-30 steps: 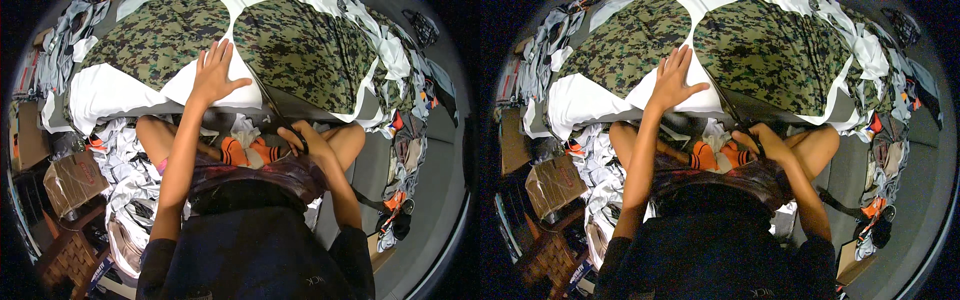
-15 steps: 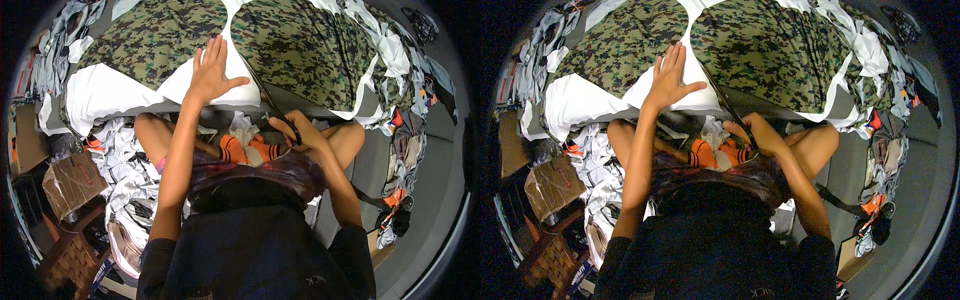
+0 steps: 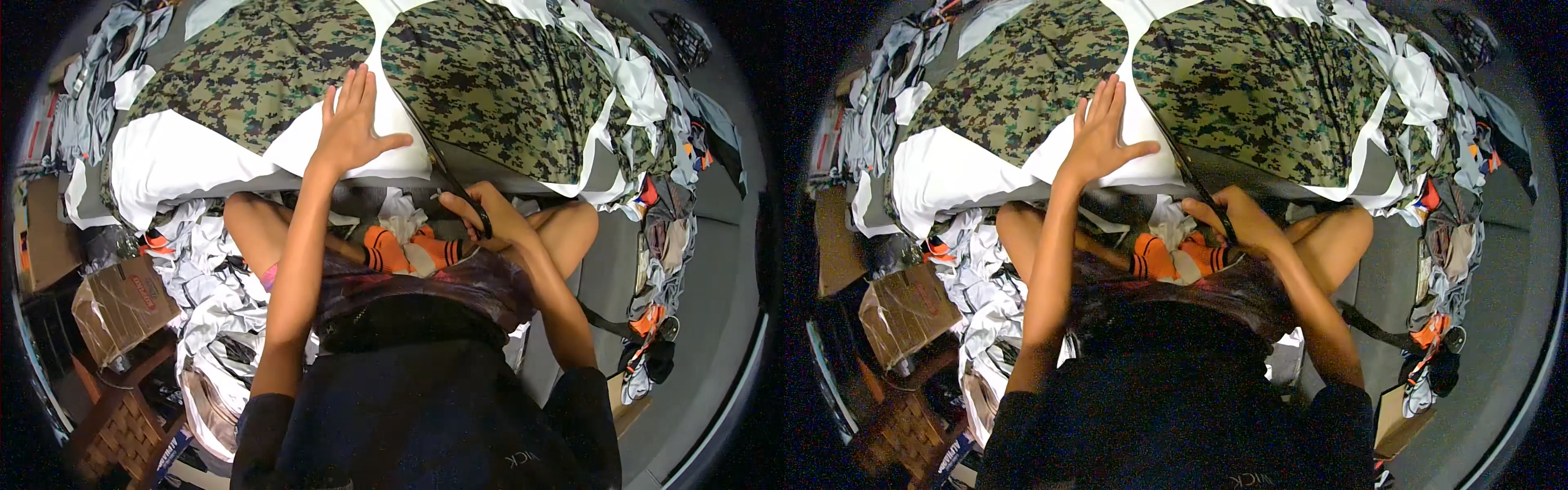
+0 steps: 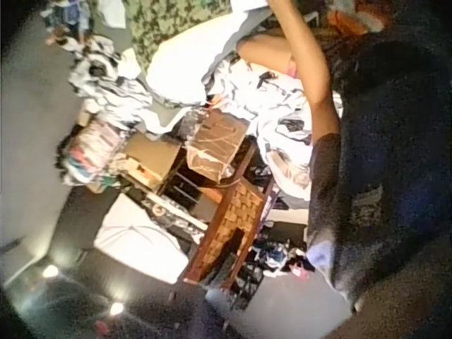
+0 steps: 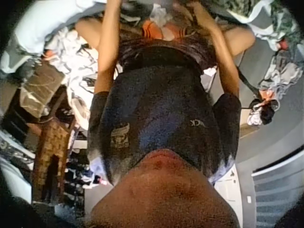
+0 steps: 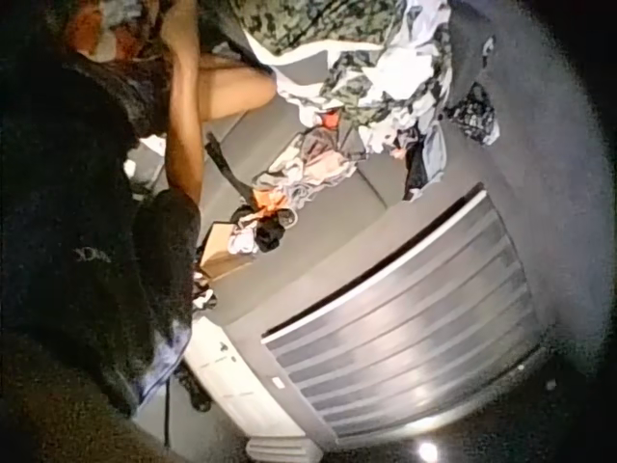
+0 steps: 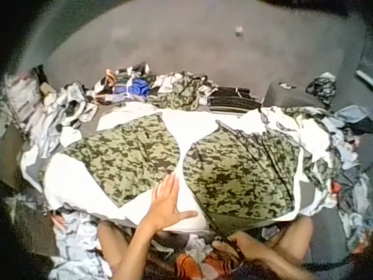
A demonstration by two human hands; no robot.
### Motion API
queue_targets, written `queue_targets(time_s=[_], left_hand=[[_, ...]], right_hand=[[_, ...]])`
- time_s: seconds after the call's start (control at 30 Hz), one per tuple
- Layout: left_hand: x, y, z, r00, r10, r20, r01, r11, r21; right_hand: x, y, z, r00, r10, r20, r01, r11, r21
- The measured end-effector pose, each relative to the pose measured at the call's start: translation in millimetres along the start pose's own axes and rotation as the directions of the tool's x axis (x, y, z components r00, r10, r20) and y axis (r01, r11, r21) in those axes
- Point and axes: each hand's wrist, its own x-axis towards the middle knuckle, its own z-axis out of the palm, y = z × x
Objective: Cutting shapes out of camouflage patterned fabric using a pair of scissors.
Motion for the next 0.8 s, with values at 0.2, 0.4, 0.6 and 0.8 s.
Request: queue_targets(time_s=[0.2,0.4,0.6,0.8], left_hand=[[1.0,1.2,0.3,1.0,0.01,-0.003,-0.01,1.0,-0.013],[0.3,1.2,-0.6,1.0,0.006,0.004,-0.006,1.0,0.006],[1.4,1.0,-1.8,1.0,0.002,0.02,-0.002,1.0,0.004],[2.1,2.2,-2.9,0.999,-0.004,0.032,0.004,1.0,-0.002]], right_hand=[[6.7,8.9,-4.9,0.995,-0.073,0.072,0.071,0.997,0.023],[4.8,7.9,-0.3,0.997,-0.071,0.028,0.071,0.997,-0.008],[5.8,9.1,-0.7,0.997,-0.072,0.036,0.072,0.997,0.014],[9.3,13.9,0.5,0.995,-0.091,0.049,0.089,0.995,0.043]])
